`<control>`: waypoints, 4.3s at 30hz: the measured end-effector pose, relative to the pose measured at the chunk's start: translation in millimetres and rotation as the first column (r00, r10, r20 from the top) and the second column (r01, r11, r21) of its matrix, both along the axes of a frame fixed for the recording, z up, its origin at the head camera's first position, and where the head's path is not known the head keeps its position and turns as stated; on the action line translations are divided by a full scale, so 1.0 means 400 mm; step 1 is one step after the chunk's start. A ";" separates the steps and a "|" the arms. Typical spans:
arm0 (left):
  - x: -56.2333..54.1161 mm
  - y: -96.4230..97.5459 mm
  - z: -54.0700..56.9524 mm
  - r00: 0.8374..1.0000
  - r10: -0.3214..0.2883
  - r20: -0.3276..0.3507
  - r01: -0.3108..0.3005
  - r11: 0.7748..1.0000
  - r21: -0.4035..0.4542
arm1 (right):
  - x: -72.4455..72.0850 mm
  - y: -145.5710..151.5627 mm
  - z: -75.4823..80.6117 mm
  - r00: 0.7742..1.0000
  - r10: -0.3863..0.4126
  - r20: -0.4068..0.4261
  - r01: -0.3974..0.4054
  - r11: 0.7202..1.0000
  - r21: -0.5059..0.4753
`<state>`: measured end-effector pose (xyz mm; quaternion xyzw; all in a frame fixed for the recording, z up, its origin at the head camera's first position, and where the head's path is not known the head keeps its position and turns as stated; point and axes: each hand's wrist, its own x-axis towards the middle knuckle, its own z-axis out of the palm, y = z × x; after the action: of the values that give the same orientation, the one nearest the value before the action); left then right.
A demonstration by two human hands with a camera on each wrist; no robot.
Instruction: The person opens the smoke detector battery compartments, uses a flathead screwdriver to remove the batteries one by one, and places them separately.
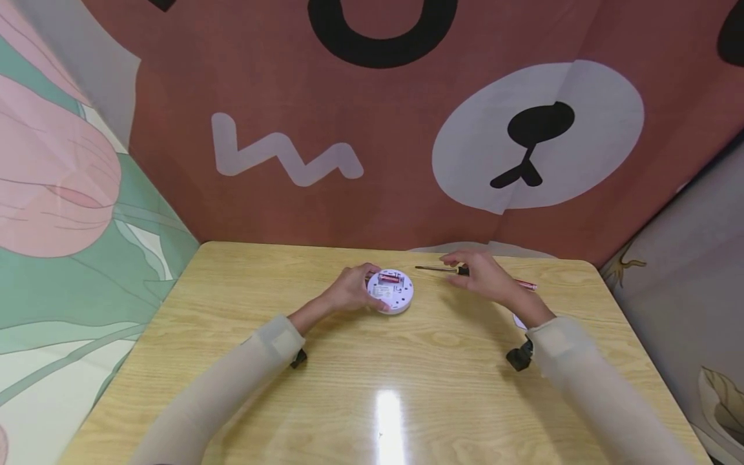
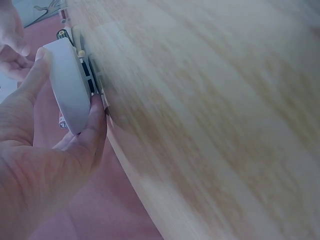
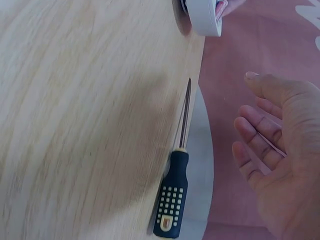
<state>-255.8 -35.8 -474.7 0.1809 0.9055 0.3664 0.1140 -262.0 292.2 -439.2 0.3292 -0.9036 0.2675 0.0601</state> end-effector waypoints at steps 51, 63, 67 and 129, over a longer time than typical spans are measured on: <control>-0.005 -0.007 -0.005 1.000 -0.008 -0.002 0.008 1.000 0.009 | -0.022 -0.220 -0.024 0.995 0.074 0.068 -0.069 0.995 -0.069; -0.003 -0.005 0.001 1.000 -0.021 -0.020 0.020 1.000 -0.012 | -0.026 -0.257 -0.043 0.996 0.081 0.047 -0.077 0.994 -0.072; -0.003 -0.005 0.001 1.000 -0.021 -0.019 0.021 1.000 -0.008 | -0.029 -0.267 -0.053 0.997 0.077 0.028 -0.075 0.994 -0.076; -0.006 -0.005 -0.001 0.999 -0.037 -0.020 0.038 0.998 0.042 | -0.039 -0.296 -0.110 0.996 0.057 -0.062 -0.069 0.976 -0.206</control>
<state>-258.2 -37.7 -475.2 0.2035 0.8952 0.3815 0.1084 -277.6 173.8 -483.4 0.3569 -0.8578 0.3528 0.1109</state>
